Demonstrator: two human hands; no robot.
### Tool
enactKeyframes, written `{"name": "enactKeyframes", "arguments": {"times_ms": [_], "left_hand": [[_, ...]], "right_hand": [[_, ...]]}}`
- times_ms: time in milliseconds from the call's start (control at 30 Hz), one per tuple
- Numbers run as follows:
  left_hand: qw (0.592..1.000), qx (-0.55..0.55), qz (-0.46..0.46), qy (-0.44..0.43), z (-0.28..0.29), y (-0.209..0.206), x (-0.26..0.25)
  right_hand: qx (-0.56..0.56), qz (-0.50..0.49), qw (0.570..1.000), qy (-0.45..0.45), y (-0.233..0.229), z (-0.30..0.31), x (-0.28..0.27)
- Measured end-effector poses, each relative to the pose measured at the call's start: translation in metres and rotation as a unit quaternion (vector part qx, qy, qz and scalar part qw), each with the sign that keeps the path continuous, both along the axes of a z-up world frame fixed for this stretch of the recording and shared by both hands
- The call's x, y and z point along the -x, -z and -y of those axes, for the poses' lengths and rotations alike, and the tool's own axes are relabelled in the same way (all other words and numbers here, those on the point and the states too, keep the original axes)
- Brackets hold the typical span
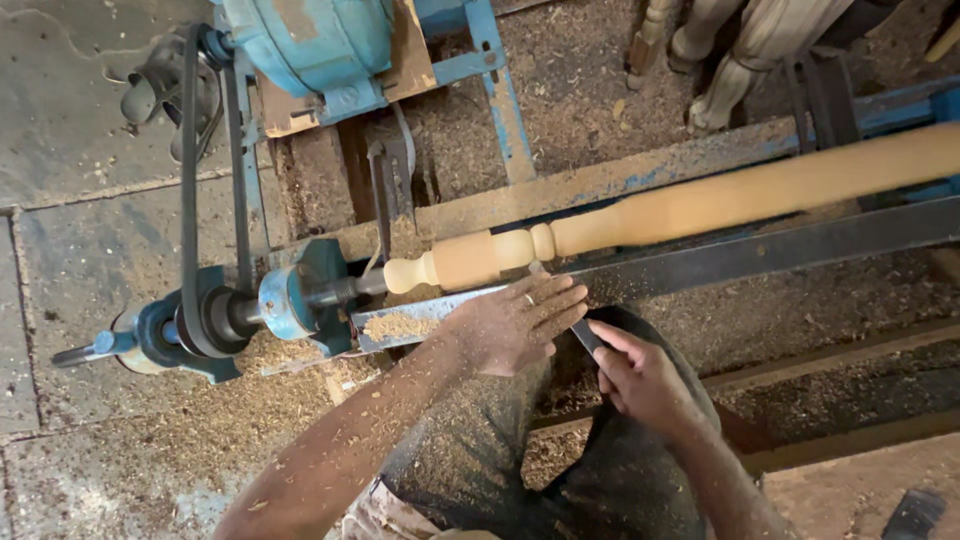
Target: The person uses a chisel to shape a rotating wooden rod on a lathe, creating decorative grooves and contours. The person holds the chisel with both hands and guides it along the spinning wood to remove shavings.
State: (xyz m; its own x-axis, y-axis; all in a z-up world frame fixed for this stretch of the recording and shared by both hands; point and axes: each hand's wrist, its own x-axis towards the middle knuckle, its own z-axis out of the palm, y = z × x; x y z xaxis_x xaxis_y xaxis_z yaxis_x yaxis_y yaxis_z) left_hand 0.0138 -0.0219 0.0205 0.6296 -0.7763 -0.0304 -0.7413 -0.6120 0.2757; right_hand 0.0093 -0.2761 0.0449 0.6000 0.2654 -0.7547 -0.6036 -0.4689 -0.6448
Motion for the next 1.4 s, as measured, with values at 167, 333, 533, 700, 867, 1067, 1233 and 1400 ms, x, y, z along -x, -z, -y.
{"name": "enactKeyframes", "arguments": {"times_ms": [167, 333, 533, 700, 867, 1067, 1233, 1400], "left_hand": [[0.999, 0.046, 0.02, -0.019, -0.005, 0.009, 0.007], [0.997, 0.06, 0.043, -0.034, -0.008, 0.014, 0.013], [0.994, 0.075, 0.076, -0.037, -0.012, 0.017, 0.015], [0.988, 0.105, 0.106, -0.047, -0.013, 0.019, 0.016], [0.982, 0.136, 0.114, -0.068, -0.016, 0.019, 0.019], [0.972, 0.169, 0.147, -0.074, -0.019, 0.02, 0.02], [0.972, 0.166, 0.141, -0.083, -0.021, 0.022, 0.022], [0.978, 0.143, 0.125, -0.081, -0.018, 0.023, 0.02]], "right_hand": [[0.025, 0.02, 0.999, 0.025, -0.002, -0.016, 0.022], [-0.029, 0.035, 0.995, 0.087, -0.007, -0.038, 0.041], [-0.028, 0.001, 0.99, 0.135, -0.014, -0.058, 0.053], [0.005, 0.006, 0.987, 0.162, -0.009, -0.076, 0.067], [-0.037, 0.006, 0.971, 0.238, 0.006, -0.094, 0.086], [-0.04, -0.038, 0.951, 0.303, 0.016, -0.115, 0.1], [-0.071, -0.017, 0.946, 0.316, 0.017, -0.128, 0.106], [-0.041, -0.007, 0.952, 0.303, 0.014, -0.124, 0.103]]}}
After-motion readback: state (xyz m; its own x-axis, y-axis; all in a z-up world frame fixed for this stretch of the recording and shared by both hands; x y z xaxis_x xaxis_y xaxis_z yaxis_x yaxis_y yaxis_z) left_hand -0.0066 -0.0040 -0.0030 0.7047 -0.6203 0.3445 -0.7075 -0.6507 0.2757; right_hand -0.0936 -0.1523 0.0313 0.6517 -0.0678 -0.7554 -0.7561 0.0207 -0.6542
